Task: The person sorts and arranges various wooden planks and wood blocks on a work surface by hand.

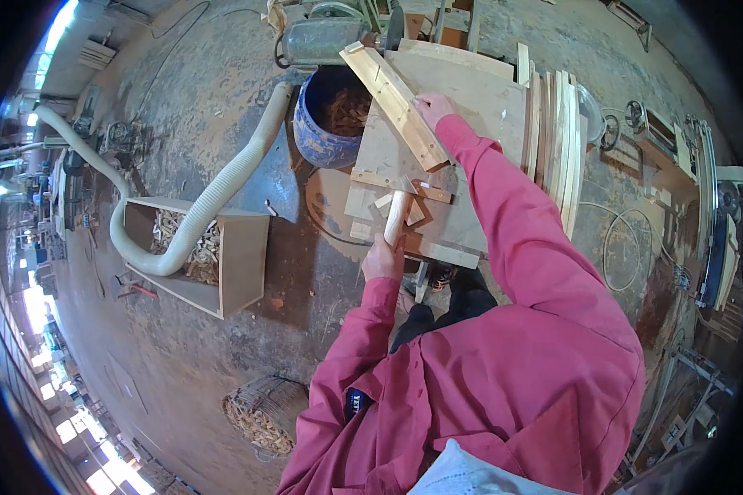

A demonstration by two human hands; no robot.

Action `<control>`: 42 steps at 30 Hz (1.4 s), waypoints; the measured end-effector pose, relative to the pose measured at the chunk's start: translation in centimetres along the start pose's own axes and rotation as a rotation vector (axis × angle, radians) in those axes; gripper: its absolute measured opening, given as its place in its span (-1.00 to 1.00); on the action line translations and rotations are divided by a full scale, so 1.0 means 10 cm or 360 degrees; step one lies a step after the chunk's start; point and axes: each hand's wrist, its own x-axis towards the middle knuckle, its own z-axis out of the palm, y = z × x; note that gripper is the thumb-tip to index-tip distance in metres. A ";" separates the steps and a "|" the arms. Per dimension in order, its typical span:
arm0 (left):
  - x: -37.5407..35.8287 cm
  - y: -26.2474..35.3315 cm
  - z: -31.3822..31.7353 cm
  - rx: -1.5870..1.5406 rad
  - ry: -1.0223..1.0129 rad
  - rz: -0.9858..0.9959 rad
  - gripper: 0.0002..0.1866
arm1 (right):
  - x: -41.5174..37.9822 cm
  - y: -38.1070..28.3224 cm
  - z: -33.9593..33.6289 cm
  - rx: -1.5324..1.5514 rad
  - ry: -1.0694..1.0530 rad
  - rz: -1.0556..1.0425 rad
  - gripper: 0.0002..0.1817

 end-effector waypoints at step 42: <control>0.12 0.06 0.02 -0.0017 -0.0071 -0.0034 -0.50 | 0.07 0.07 0.00 0.0077 0.0024 0.0012 -0.68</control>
